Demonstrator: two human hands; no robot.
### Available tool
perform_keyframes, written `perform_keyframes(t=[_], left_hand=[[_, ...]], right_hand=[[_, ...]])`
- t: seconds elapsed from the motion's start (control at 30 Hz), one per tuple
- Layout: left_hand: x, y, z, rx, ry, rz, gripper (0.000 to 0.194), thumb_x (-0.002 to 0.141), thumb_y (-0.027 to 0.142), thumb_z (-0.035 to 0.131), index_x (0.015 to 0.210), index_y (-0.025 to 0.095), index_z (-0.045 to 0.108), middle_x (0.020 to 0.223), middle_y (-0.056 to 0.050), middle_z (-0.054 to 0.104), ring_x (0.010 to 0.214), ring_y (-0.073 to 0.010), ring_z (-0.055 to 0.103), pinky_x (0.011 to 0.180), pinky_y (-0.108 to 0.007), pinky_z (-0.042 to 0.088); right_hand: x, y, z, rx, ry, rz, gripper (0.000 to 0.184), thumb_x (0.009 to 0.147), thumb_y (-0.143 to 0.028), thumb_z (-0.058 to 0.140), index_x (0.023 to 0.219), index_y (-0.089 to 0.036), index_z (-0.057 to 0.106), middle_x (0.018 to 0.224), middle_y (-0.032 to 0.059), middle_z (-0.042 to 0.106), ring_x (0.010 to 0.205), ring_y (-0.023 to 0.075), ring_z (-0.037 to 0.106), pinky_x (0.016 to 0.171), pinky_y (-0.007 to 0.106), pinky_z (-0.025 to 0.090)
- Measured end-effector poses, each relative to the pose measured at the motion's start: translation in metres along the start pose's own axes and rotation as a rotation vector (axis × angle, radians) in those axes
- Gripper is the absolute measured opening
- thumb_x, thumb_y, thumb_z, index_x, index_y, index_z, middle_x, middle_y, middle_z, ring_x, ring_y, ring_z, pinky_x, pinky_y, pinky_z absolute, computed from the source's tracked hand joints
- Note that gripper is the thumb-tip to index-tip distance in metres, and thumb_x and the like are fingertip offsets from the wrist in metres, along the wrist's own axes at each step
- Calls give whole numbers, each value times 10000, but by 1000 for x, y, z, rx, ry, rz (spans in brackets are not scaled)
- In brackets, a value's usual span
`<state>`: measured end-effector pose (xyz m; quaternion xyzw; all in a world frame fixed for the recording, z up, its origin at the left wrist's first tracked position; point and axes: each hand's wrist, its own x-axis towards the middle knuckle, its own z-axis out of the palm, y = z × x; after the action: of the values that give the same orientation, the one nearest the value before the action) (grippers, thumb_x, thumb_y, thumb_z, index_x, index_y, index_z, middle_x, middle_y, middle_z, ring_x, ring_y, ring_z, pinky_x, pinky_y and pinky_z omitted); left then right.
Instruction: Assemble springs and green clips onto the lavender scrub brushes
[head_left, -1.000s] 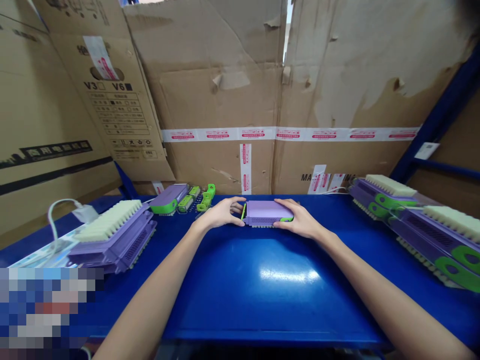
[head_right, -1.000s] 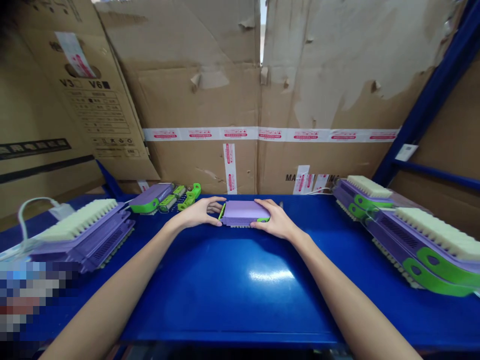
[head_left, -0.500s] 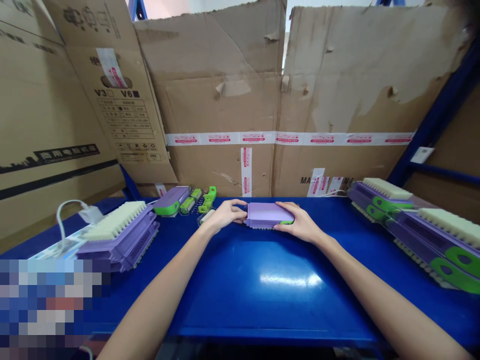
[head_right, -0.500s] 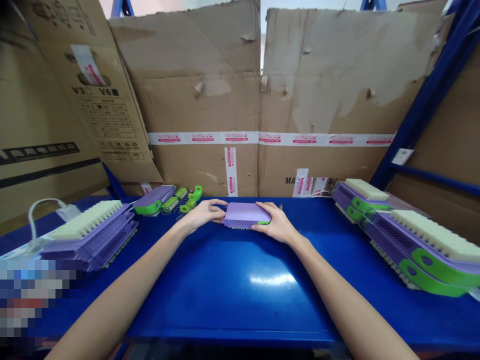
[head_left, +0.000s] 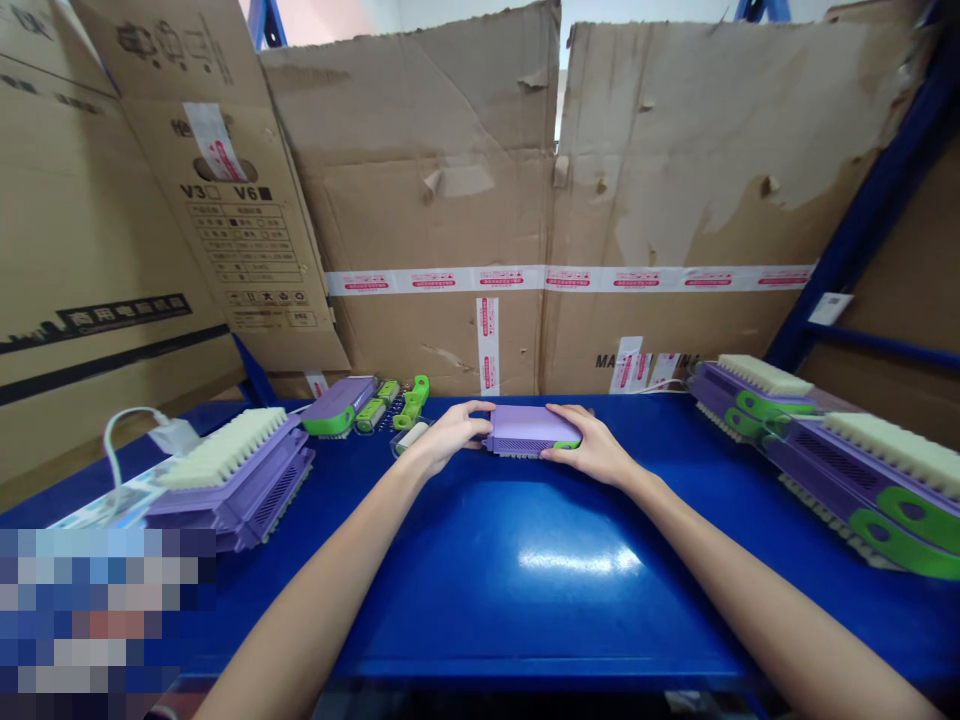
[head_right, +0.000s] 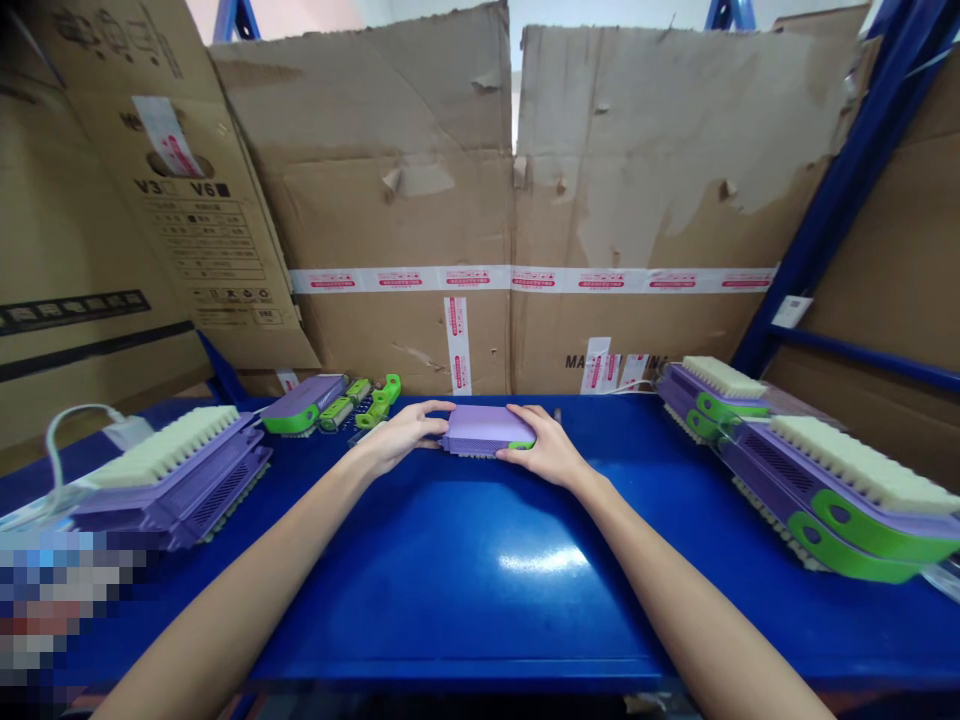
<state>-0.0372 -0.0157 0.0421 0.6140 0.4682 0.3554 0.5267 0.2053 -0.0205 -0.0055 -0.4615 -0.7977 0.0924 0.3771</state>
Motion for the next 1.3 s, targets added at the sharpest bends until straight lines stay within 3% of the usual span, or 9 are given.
perform_keyframes(t=[0.2,0.3,0.4,0.57,0.7,0.87,1.07,1.17,1.3], left_hand=[[3,0,-14,262,129,79,455,789,192,487,1240,147,454,958,-91,684,817,-165,654,758,-295,496],[-6,9,-29,795,384,149,325,827,237,447,1123,160,558,941,-121,679,878,-235,647,798,-353,474],[-18,17,-39,1264,567,38,330,846,328,439,1055,135,605,972,-187,657,970,-328,616,821,-418,454],[-21,16,-44,1438,385,-195,382,762,449,568,979,145,648,1030,-200,646,979,-335,612,804,-394,465],[-18,11,-40,1455,314,-198,304,753,353,597,993,172,646,1057,-168,647,994,-300,606,821,-360,458],[-20,11,-33,1524,307,-176,322,744,332,611,995,134,652,1117,-216,604,1083,-347,543,808,-382,463],[-7,-2,-36,1191,354,-67,346,763,271,581,1088,153,591,1025,-170,652,1004,-321,610,838,-411,456],[3,-8,-41,502,331,-133,486,746,337,629,1176,148,504,925,-125,676,853,-248,659,752,-354,502],[10,-9,-48,-397,242,-158,236,827,280,533,1027,155,532,792,-71,660,688,-146,649,625,-255,515]], right_hand=[[2,2,0,-47,6,41,715,674,-491,700,1306,-227,491,1266,113,531,1181,280,492,1035,486,325],[2,2,0,-51,1,48,715,678,-483,700,1307,-215,489,1268,120,529,1185,281,490,1034,486,328],[2,2,-1,-42,4,36,711,680,-476,700,1310,-224,486,1264,115,531,1179,278,496,1023,475,348],[1,4,-1,-28,-3,15,728,677,-488,700,1318,-227,475,1281,110,517,1197,270,480,1034,464,342],[1,4,-1,-6,-15,22,718,683,-482,699,1318,-239,472,1283,108,513,1205,274,473,1042,480,325],[2,3,-3,-23,-41,25,731,684,-475,701,1322,-210,465,1311,116,493,1229,264,451,1055,446,323],[1,0,-9,-78,-63,50,753,668,-483,708,1330,-224,458,1315,114,502,1198,283,475,1017,462,365],[0,1,-9,-88,-41,35,732,681,-485,694,1325,-223,463,1293,105,520,1172,267,499,1008,433,383],[-1,3,-8,-111,-11,40,720,693,-448,689,1334,-226,448,1306,99,511,1172,271,499,1000,435,393]])
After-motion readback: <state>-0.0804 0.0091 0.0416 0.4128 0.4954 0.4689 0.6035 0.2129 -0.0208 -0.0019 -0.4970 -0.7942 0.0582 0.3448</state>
